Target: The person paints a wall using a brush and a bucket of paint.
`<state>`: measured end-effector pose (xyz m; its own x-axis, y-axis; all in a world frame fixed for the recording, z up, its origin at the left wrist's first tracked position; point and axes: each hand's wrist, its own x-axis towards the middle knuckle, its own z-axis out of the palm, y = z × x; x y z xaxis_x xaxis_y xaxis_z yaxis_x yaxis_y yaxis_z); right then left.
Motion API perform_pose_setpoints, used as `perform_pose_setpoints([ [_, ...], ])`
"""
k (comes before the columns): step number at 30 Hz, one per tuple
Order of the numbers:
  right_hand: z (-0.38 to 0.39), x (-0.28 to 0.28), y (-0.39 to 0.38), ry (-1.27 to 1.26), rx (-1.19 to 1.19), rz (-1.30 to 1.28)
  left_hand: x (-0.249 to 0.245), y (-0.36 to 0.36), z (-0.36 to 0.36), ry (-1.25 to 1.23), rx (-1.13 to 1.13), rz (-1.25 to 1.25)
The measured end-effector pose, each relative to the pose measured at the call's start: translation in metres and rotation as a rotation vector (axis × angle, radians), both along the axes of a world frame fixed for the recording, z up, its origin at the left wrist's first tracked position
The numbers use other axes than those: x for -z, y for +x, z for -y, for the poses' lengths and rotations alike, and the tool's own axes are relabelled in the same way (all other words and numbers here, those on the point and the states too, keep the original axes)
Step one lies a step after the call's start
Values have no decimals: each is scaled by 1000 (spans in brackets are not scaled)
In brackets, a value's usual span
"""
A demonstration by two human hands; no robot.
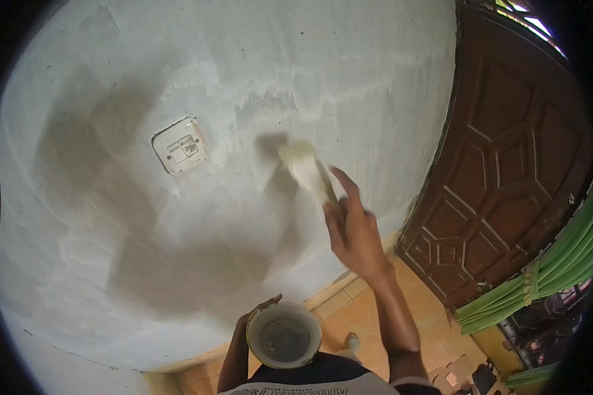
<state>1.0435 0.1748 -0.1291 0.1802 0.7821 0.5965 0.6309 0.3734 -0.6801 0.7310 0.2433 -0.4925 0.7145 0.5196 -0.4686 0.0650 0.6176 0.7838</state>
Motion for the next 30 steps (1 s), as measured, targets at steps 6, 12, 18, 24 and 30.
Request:
perform_pose_setpoints([
  [6, -60, -65, -9, 391, 69, 354, -4, -5, -4, 337, 34, 48],
  [12, -72, -67, -32, 181, 159, 446, -10, 4, 1, -90, -55, -115],
  [18, -44, -81, -20, 62, 179, 474, 13, -17, 9, 273, 143, 17],
  [24, -51, -126, -31, 165, 221, 423, 21, -33, 11, 339, 173, -16],
  [30, -70, -100, -32, 179, 231, 507, 28, -51, 18, 306, 110, 68],
])
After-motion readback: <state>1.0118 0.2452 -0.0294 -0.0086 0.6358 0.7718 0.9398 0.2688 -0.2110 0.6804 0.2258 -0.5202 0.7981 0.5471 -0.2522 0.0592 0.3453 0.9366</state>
